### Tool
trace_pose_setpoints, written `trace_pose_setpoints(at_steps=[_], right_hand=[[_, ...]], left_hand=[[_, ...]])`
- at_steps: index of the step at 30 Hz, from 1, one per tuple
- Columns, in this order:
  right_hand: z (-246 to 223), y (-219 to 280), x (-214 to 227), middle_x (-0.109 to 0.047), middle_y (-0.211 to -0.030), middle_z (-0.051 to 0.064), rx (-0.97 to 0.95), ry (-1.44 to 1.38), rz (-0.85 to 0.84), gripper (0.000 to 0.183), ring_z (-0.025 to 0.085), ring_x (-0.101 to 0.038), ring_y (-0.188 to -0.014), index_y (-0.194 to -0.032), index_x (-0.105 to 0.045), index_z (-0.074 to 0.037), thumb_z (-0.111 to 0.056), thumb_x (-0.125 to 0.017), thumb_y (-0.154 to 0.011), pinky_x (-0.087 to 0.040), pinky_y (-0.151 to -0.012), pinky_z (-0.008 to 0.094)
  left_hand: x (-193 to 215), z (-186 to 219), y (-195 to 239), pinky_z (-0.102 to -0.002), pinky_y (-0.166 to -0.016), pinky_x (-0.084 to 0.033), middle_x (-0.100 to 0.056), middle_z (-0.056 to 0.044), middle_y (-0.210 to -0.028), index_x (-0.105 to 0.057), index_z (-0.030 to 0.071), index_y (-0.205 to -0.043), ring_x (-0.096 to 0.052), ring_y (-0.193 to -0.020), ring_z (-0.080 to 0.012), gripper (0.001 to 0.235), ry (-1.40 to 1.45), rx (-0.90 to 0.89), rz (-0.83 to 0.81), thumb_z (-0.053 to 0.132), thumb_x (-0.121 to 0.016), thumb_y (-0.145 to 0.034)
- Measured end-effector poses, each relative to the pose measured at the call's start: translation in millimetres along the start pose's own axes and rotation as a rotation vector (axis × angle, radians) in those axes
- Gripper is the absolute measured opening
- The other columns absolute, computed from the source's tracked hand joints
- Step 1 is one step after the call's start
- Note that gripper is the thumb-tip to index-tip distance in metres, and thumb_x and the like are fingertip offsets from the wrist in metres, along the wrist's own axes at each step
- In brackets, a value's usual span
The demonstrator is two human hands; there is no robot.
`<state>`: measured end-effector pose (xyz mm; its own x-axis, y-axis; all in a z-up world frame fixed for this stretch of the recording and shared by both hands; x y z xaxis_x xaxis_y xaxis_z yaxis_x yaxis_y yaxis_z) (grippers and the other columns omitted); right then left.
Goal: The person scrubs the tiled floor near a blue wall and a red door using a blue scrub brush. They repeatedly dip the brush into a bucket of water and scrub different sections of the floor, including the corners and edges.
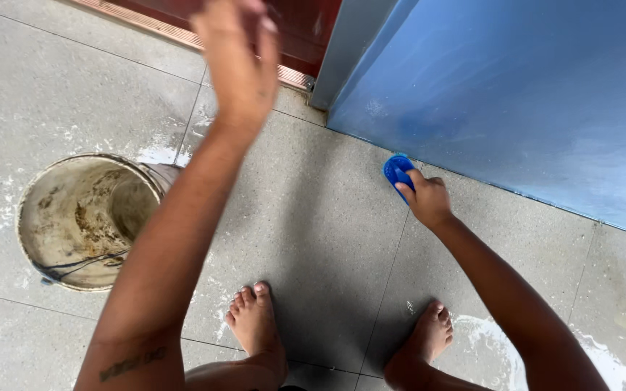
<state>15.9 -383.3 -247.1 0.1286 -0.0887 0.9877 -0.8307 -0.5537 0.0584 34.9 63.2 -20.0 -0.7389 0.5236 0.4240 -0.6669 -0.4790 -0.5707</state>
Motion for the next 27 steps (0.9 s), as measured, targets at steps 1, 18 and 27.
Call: trace_pose_setpoints(at_steps=[1,18,27], right_hand=[[4,-2,-5,-0.065,-0.083,0.013,-0.171,-0.102,-0.117,0.056,0.038,-0.063,-0.070,-0.129,-0.053,-0.011,-0.058,-0.055,-0.099,-0.052,-0.066,0.049],[45,61,-6,-0.041,-0.135,0.017,-0.598,-0.015,-0.100,0.080,0.037,-0.052,-0.128,-0.158,-0.029,-0.012,-0.043,-0.071,-0.098,-0.060,-0.091,0.053],[44,52,-22,-0.043,-0.135,0.016,-0.633,0.036,-0.138,0.084,0.040,-0.052,-0.126,-0.157,-0.030,-0.012,-0.050,-0.071,-0.094,-0.055,-0.099,0.053]], left_hand=[[-18,15,14,-0.045,-0.100,-0.036,-0.060,-0.011,-0.115,-0.050,0.010,-0.116,-0.051,-0.108,-0.0316,0.020,0.070,-0.088,-0.129,0.019,-0.050,-0.099],[-212,96,307,-0.052,-0.118,-0.038,-0.040,-0.017,-0.160,-0.049,0.013,-0.149,-0.037,-0.149,-0.0369,0.057,-0.195,-0.280,-1.417,0.023,-0.067,-0.097],[-245,101,348,-0.051,-0.119,-0.039,-0.032,-0.017,-0.165,-0.045,0.012,-0.151,-0.034,-0.152,-0.0363,0.053,-0.236,-0.481,-0.989,0.019,-0.062,-0.101]])
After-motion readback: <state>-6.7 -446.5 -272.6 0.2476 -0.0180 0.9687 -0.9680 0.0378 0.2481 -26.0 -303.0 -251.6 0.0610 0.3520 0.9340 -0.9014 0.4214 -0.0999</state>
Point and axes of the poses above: each hand's wrist, its own y-axis away from the middle knuckle, its own x-axis out of the back of the hand, z = x × y, the point moved 8 cm from there along -y, towards the middle knuckle
